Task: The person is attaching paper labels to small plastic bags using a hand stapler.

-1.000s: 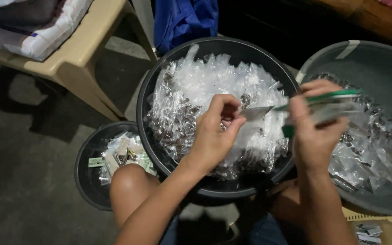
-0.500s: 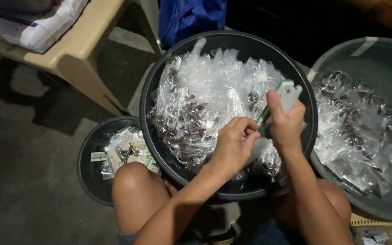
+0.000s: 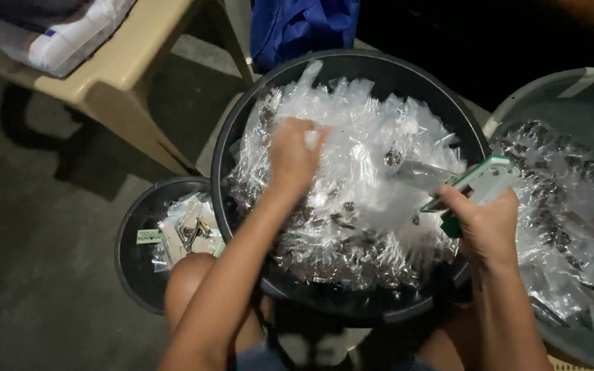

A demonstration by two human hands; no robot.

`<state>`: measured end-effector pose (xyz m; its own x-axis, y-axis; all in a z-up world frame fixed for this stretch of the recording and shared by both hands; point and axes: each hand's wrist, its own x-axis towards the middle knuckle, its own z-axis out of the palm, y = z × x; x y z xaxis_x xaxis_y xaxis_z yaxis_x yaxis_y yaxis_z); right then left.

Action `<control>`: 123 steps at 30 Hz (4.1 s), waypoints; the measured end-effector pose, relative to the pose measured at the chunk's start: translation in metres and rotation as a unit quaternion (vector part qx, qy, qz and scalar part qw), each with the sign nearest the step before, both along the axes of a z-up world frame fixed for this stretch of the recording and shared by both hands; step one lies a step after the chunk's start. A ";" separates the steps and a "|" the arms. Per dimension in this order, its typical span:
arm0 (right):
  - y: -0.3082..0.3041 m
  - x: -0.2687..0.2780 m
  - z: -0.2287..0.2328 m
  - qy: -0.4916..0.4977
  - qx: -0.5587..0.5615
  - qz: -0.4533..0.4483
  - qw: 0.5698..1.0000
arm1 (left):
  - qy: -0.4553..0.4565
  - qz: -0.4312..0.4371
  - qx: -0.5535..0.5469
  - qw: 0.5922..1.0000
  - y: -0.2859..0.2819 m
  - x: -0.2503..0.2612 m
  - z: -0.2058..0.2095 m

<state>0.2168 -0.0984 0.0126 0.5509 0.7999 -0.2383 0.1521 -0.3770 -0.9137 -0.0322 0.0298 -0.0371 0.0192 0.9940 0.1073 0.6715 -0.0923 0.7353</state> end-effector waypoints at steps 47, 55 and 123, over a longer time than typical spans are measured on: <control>-0.050 -0.067 0.085 0.040 0.390 0.210 0.896 | -0.239 -0.449 0.291 0.811 -0.121 -0.018 0.166; -0.039 -0.067 0.069 0.080 0.393 0.206 0.893 | -0.285 -0.362 0.192 0.866 -0.121 -0.006 0.120; -0.048 -0.019 -0.012 -0.068 0.126 0.161 0.977 | -0.623 -0.254 -0.252 0.696 -0.089 -0.007 0.096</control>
